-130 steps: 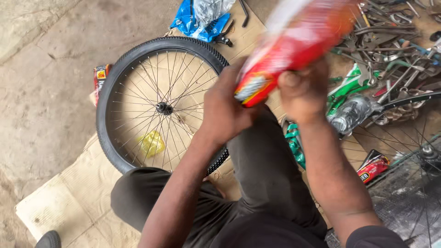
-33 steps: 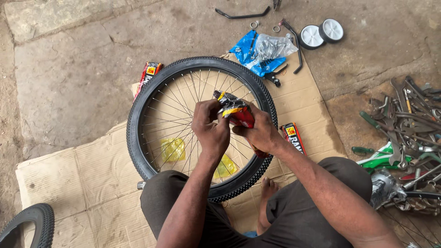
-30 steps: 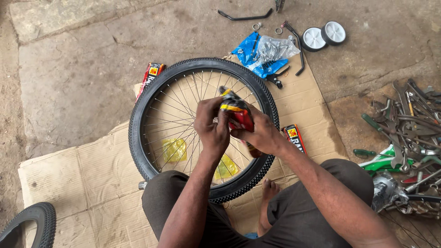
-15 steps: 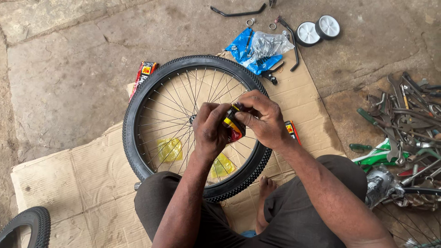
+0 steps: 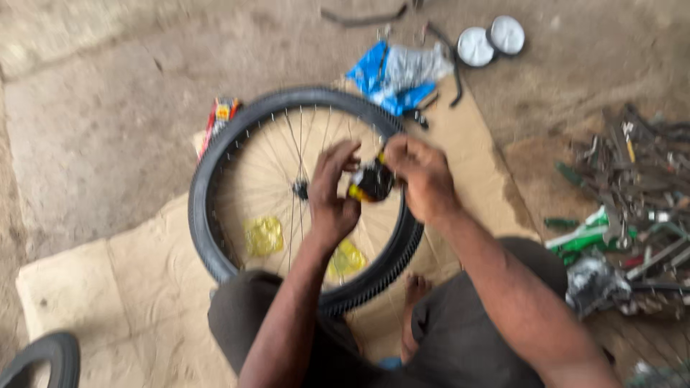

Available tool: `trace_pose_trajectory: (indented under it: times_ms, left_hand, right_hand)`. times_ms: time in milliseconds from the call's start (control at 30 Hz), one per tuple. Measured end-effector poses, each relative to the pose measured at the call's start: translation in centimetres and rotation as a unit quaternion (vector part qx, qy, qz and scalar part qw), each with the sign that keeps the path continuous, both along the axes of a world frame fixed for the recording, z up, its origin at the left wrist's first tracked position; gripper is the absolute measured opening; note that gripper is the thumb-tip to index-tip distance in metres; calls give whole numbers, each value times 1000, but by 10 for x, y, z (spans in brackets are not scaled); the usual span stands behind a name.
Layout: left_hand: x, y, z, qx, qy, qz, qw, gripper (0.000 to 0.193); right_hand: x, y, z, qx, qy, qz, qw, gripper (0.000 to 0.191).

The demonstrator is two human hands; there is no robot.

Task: The person removes an old tire from a bicycle wheel using a tire lever and their hands. They then place a new tire onto the wheel rim, using a tire lever to secure the bead in place. The person also handles a new inner tube package.

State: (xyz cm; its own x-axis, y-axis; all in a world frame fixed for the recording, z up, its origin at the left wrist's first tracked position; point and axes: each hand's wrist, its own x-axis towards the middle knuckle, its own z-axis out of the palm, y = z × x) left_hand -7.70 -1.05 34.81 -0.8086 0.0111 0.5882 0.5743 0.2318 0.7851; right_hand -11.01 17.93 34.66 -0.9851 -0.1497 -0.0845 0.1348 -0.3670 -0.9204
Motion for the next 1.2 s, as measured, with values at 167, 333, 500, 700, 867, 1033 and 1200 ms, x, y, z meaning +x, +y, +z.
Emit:
trace_pose_trajectory:
  times_ms: [167, 333, 500, 700, 867, 1033, 1200]
  left_hand:
    - [8, -1, 10, -111, 88, 47, 989, 47]
    - [10, -11, 0, -145, 136, 57, 978, 39]
    - [8, -14, -9, -132, 141, 112, 975, 35]
    - [8, -12, -8, -91, 120, 102, 983, 18]
    - [6, -8, -4, -32, 73, 58, 995, 11]
    - [6, -9, 7, -22, 52, 34, 998, 17]
    - [13, -5, 8, -16, 16, 48, 999, 16]
  right_hand:
    - [8, -10, 7, 67, 87, 30, 994, 15]
    - [19, -14, 24, 166, 156, -18, 974, 21]
    - [27, -23, 29, 249, 299, 45, 920, 30]
    - [27, -28, 24, 247, 254, 100, 930, 25]
    - [23, -22, 15, 281, 288, 136, 905, 29]
    - [21, -16, 10, 228, 203, 182, 935, 34]
    - [22, -21, 11, 145, 168, 205, 953, 37]
